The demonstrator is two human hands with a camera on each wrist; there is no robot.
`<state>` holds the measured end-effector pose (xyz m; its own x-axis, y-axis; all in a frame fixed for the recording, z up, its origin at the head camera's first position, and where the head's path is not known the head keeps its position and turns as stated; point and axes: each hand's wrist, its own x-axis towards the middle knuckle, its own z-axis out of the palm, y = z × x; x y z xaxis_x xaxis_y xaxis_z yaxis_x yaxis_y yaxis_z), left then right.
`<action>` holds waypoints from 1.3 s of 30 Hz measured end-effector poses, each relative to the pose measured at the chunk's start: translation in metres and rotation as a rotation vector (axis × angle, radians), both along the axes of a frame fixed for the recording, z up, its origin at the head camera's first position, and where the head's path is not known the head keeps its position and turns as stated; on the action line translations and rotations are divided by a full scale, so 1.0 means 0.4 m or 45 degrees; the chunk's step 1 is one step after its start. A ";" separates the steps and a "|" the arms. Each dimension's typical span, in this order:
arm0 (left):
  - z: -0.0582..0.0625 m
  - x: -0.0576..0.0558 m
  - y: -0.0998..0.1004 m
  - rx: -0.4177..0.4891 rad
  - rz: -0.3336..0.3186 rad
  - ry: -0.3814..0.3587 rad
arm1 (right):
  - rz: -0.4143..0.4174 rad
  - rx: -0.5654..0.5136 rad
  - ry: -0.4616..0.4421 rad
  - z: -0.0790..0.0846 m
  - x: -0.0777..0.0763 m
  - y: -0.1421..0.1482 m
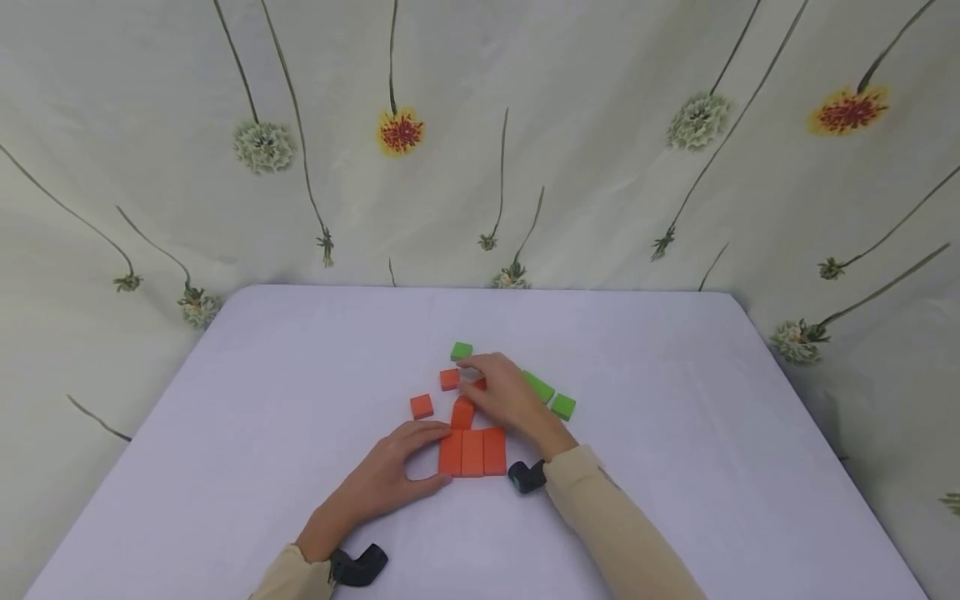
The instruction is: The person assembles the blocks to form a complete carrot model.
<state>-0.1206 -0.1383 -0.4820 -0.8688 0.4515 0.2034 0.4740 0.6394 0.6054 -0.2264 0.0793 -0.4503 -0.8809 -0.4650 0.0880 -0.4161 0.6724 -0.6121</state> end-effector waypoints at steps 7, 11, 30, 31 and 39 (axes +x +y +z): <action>0.002 0.003 0.004 0.016 -0.009 0.011 | 0.036 0.050 0.011 -0.012 -0.010 -0.005; 0.005 0.004 0.005 0.016 -0.010 0.006 | 0.025 0.060 0.018 -0.018 -0.013 -0.006; 0.005 0.000 0.003 -0.010 0.000 -0.001 | -0.084 -0.166 0.113 0.001 0.048 0.053; 0.004 -0.001 0.003 -0.010 0.000 -0.001 | -0.087 -0.180 0.118 0.001 0.053 0.058; 0.003 -0.003 0.003 -0.007 -0.008 -0.006 | -0.084 -0.276 0.140 -0.001 0.098 0.097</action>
